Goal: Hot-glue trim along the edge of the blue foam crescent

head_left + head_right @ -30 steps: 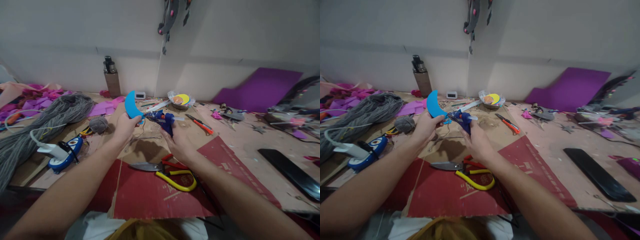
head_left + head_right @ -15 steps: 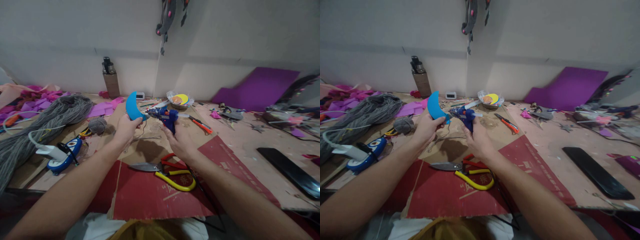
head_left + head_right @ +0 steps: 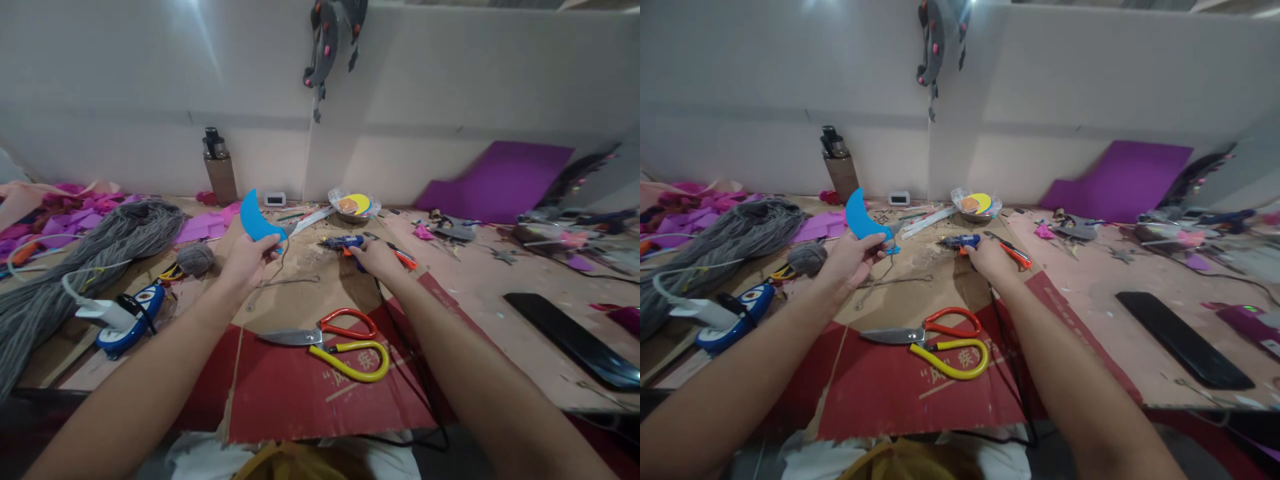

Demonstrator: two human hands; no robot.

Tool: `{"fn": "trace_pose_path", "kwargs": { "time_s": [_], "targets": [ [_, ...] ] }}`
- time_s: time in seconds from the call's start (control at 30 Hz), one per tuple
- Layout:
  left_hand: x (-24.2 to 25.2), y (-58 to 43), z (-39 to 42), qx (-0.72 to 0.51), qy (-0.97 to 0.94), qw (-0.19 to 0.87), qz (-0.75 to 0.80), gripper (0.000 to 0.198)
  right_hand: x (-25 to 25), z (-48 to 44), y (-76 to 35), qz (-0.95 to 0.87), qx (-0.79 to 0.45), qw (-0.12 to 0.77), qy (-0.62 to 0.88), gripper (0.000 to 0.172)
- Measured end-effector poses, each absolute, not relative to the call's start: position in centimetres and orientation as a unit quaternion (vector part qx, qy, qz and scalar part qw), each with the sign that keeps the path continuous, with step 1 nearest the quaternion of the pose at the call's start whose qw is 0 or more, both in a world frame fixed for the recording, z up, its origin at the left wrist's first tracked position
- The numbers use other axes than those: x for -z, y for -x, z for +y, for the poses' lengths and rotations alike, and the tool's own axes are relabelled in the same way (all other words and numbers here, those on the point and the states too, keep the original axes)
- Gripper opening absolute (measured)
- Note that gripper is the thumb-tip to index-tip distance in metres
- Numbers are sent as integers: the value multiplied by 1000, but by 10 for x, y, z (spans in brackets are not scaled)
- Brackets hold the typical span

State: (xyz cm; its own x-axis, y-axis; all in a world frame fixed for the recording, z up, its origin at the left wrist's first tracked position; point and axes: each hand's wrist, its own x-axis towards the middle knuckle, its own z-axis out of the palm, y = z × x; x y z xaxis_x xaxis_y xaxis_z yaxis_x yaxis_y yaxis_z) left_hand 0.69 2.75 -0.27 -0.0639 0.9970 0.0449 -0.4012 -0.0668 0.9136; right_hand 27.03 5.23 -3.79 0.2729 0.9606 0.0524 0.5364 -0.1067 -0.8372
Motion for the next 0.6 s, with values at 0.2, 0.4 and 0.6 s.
{"fn": "trace_pose_path", "kwargs": {
  "time_s": [0.2,0.4,0.6],
  "targets": [
    [-4,-9,23,-644,-369,556,374,27,13,23,-226,-617,-180,494,586,19],
    [-2,-10,23,-647,-401,540,359,21,11,7,-139,-556,-555,521,335,44],
    [2,-4,27,-659,-439,450,412,18,15,12,-141,-647,-366,505,438,14]
  ]
}}
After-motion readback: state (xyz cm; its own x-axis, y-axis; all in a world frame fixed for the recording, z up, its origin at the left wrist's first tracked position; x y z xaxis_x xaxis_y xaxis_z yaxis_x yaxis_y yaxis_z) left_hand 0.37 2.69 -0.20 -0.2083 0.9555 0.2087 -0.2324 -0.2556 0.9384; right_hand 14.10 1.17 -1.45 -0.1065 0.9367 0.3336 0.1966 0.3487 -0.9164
